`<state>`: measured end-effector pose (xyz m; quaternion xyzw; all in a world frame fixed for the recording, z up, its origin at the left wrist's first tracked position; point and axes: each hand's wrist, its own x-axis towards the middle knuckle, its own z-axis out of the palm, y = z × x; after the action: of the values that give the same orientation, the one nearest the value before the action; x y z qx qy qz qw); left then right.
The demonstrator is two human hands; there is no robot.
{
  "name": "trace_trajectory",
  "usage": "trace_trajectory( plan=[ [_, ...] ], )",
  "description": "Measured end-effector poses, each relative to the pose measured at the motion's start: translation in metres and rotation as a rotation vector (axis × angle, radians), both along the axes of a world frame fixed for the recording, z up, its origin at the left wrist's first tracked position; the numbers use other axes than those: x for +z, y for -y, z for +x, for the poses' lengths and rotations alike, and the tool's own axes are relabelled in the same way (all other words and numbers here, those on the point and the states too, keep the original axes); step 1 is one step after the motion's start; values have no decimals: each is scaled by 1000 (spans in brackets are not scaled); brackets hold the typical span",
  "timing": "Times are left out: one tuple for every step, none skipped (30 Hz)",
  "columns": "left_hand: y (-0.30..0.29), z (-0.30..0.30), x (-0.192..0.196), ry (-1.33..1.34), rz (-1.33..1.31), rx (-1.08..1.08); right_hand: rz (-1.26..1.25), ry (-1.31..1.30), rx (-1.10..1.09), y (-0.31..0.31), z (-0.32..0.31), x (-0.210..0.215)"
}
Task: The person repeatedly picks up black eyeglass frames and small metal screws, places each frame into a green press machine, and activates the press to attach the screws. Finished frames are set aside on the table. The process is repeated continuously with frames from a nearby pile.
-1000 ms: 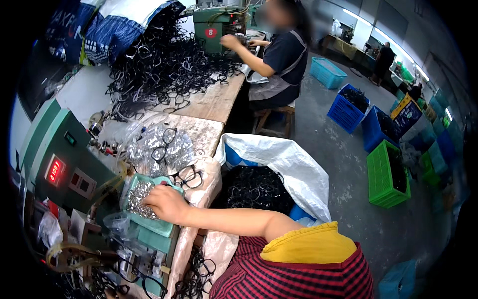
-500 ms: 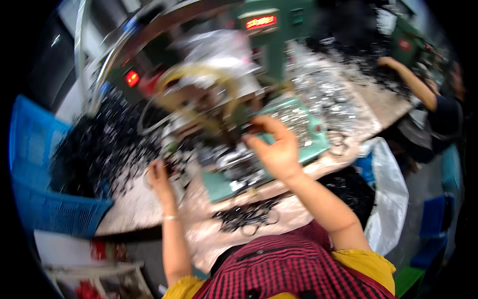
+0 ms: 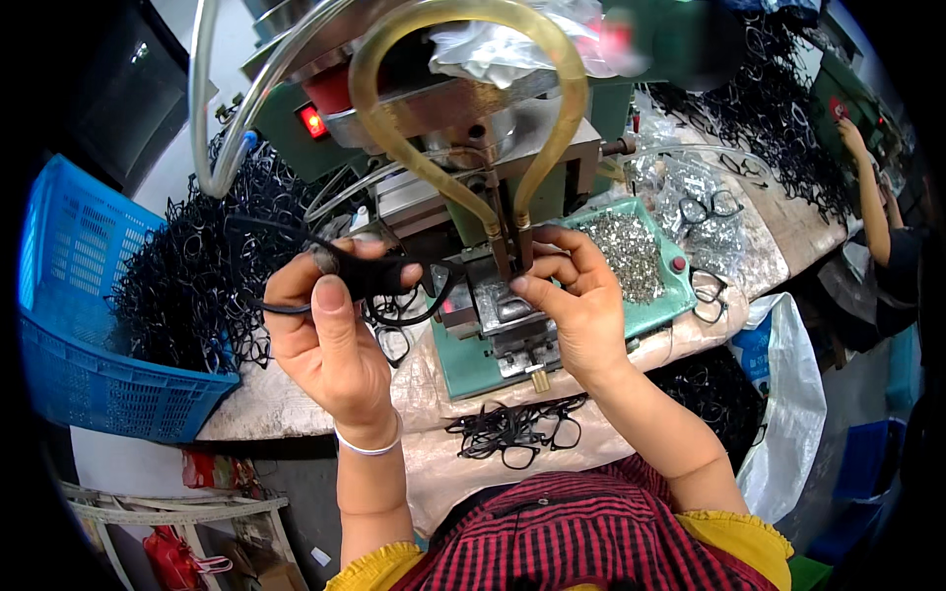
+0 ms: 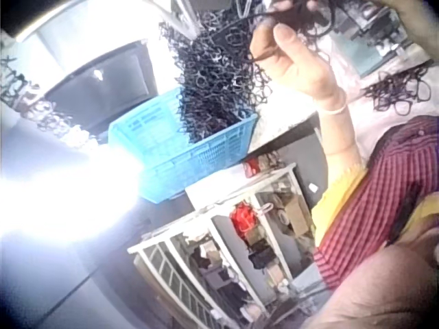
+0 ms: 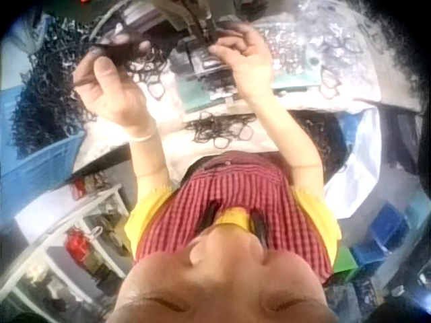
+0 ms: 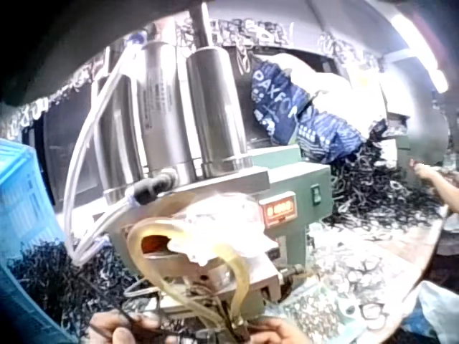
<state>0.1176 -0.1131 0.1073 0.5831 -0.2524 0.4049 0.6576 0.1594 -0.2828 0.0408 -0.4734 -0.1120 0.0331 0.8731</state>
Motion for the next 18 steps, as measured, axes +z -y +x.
trace_trajectory(
  plan=[
    [-1, -2, -2, -66, -19, 69, 4, -14, 14, 1, -2, 3],
    [-1, -5, -3, -108, -50, 105, 18, -28, 21, 2, -4, 8],
    [0, -10, -4, -171, -83, 144, -30, -18, 24, 4, -9, 13],
    [0, -13, -5, -80, -30, 54, -122, 43, -6, 6, -14, 18],
    [4, -18, -7, -38, -15, -5, -200, 114, -32, 10, -20, 22],
    [6, -22, -7, -30, -35, -53, -282, 168, -54, 14, -22, 25],
    [11, -26, -10, -18, 105, -85, -325, 232, -31, 18, -21, 25],
    [13, -30, -11, -38, 262, -105, -410, 249, -44, 24, -19, 23],
    [15, -32, -12, -86, 375, 15, -491, 275, -58, 29, -11, 18],
    [16, -35, -13, -47, 498, 141, -526, 362, -61, 33, -1, 9],
    [14, -33, -12, -69, 394, 112, -894, 613, -377, 38, 16, -2],
    [14, -33, -13, -84, 244, 163, -1228, 680, -540, 51, 34, -12],
    [6, -30, -8, 23, 279, 104, -1603, 533, -714, 59, 40, -27],
    [2, -31, -5, 25, 267, 152, -1749, 388, -590, 72, 47, -39],
    [-4, -23, -2, 21, 329, 286, -1852, 410, -553, 81, 49, -53],
    [-8, -19, 1, -31, 345, 361, -1680, 476, -617, 86, 55, -63],
    [-13, -15, 3, -97, 322, 355, -1612, 626, -711, 93, 58, -71],
    [-16, -12, 5, -29, 302, 347, -1509, 792, -821, 97, 61, -75]
  ],
)
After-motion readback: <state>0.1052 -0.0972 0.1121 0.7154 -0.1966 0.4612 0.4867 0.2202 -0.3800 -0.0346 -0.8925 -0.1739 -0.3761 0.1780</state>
